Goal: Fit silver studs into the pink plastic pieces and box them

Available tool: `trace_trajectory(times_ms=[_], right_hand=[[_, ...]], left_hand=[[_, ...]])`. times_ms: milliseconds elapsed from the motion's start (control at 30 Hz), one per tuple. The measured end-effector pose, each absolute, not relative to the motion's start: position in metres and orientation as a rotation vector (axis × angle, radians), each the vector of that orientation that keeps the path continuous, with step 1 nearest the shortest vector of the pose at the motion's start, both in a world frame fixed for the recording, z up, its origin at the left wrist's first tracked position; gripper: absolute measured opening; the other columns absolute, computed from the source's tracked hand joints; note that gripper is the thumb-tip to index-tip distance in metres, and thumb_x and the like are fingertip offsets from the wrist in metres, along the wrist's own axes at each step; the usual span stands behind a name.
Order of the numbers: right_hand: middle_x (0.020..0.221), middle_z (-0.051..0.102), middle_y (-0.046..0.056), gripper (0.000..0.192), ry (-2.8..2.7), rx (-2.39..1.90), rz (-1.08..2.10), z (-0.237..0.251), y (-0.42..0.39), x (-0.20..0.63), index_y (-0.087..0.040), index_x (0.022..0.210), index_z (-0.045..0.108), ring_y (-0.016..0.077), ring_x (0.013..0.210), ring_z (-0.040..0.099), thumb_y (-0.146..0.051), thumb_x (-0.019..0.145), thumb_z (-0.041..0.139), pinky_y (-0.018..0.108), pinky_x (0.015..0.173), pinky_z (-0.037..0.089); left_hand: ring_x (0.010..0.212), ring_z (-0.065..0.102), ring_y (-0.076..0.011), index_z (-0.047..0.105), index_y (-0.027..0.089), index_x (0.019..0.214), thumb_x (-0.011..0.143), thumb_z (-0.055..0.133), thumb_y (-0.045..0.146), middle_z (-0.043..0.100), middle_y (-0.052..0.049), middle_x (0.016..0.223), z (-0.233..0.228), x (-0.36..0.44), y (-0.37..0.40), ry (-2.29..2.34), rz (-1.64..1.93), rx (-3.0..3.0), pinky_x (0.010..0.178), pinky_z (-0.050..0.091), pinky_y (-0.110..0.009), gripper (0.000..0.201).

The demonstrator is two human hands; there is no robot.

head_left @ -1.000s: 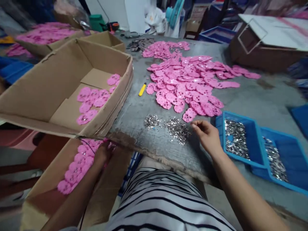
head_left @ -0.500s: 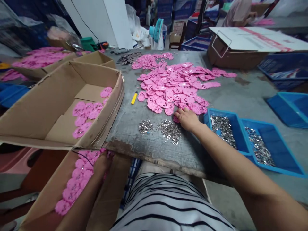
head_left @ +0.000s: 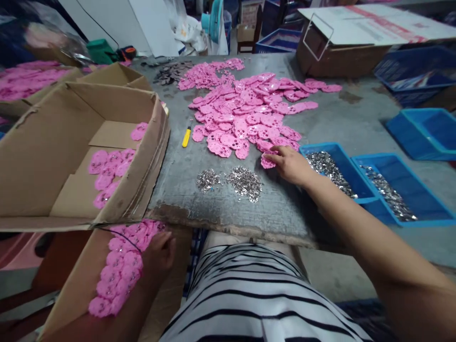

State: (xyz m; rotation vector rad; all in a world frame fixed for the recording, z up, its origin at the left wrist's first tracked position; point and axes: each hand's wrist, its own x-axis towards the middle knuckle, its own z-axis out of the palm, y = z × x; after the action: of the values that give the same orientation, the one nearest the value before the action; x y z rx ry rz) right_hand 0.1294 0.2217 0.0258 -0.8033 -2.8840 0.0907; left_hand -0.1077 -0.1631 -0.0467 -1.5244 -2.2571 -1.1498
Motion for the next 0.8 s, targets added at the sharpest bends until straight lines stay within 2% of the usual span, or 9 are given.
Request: trace_trajectory(times_ms=[67,133,167,200,267,333,467,600,800], right_hand=[[0.12,0.059,0.014,0.039,-2.808,-0.737,0.196,0.029,0.212,0.136,-0.02,0.118,0.065,0.0282,0.104,0.056,-0.014,0.086,0.044,0.044,0.089,0.047],[0.117,0.06,0.013,0.042,-2.746,-0.602,0.31,0.033,0.189,0.138,-0.022,0.12,0.062,0.027,0.106,0.056,-0.011,0.084,0.043,0.044,0.089,0.048],[0.117,0.059,0.013,0.044,-2.72,-0.513,0.361,0.034,0.172,0.138,-0.022,0.122,0.06,0.0263,0.107,0.055,-0.01,0.084,0.043,0.044,0.09,0.049],[0.119,0.058,0.013,0.045,-2.694,-0.427,0.406,0.034,0.154,0.138,-0.022,0.125,0.058,0.0258,0.108,0.055,-0.01,0.084,0.042,0.044,0.09,0.049],[0.123,0.057,0.014,0.044,-2.649,-0.302,0.472,0.03,0.117,0.137,-0.019,0.129,0.053,0.026,0.11,0.054,-0.013,0.087,0.043,0.045,0.089,0.051],[0.127,0.056,0.016,0.048,-2.604,-0.243,0.543,0.022,0.092,0.139,-0.017,0.133,0.048,0.0261,0.113,0.054,-0.013,0.086,0.045,0.045,0.089,0.051],[0.121,0.062,0.01,0.051,-2.391,-0.603,0.666,0.002,0.099,0.15,-0.022,0.127,0.052,0.0231,0.107,0.058,-0.006,0.08,0.041,0.045,0.09,0.049],[0.103,0.065,0.01,0.026,-2.332,-1.117,0.671,-0.01,0.14,0.147,-0.019,0.103,0.064,0.0234,0.09,0.06,-0.018,0.081,0.051,0.04,0.081,0.049],[0.093,0.064,0.012,0.013,-2.571,-1.22,0.514,-0.009,0.151,0.126,-0.019,0.08,0.064,0.0253,0.091,0.057,-0.018,0.081,0.052,0.035,0.078,0.046]], left_hand=[[0.077,0.064,-0.0161,0.061,0.02,0.088,0.082,0.06,0.021,0.068,-0.004,0.082,-0.028,-0.081,-0.142,-2.355,-1.457,-1.625,0.066,0.05,-0.026,0.006],[0.08,0.065,-0.0162,0.062,0.019,0.101,0.087,0.056,0.03,0.069,-0.006,0.089,-0.009,-0.052,-0.11,-2.605,-1.885,-1.652,0.071,0.052,-0.029,0.018],[0.073,0.064,-0.0151,0.06,0.019,0.107,0.089,0.053,0.039,0.069,-0.007,0.092,0.0,-0.037,-0.093,-2.716,-2.209,-1.591,0.064,0.052,-0.028,0.028],[0.07,0.064,-0.016,0.058,0.019,0.112,0.089,0.051,0.049,0.069,-0.009,0.095,0.007,-0.023,-0.074,-2.777,-2.576,-1.473,0.057,0.05,-0.027,0.039],[0.08,0.067,-0.0201,0.054,0.02,0.119,0.082,0.056,0.06,0.069,-0.012,0.103,0.016,-0.001,-0.041,-2.749,-3.246,-1.071,0.06,0.052,-0.029,0.054],[0.085,0.066,-0.0192,0.056,0.02,0.117,0.078,0.066,0.051,0.068,-0.01,0.107,0.02,0.012,-0.016,-2.597,-3.623,-0.634,0.063,0.053,-0.028,0.051],[0.069,0.066,-0.0152,0.057,0.017,0.107,0.072,0.073,0.03,0.07,-0.007,0.091,0.018,0.019,0.0,-2.612,-3.659,-0.294,0.058,0.05,-0.025,0.041],[0.057,0.062,-0.013,0.054,0.016,0.101,0.068,0.072,0.031,0.07,-0.005,0.083,0.014,0.018,-0.001,-2.683,-3.52,-0.357,0.05,0.044,-0.023,0.04],[0.057,0.061,-0.0126,0.052,0.016,0.101,0.065,0.071,0.031,0.069,-0.004,0.078,0.011,0.017,-0.001,-2.676,-3.489,-0.382,0.052,0.044,-0.024,0.044]])
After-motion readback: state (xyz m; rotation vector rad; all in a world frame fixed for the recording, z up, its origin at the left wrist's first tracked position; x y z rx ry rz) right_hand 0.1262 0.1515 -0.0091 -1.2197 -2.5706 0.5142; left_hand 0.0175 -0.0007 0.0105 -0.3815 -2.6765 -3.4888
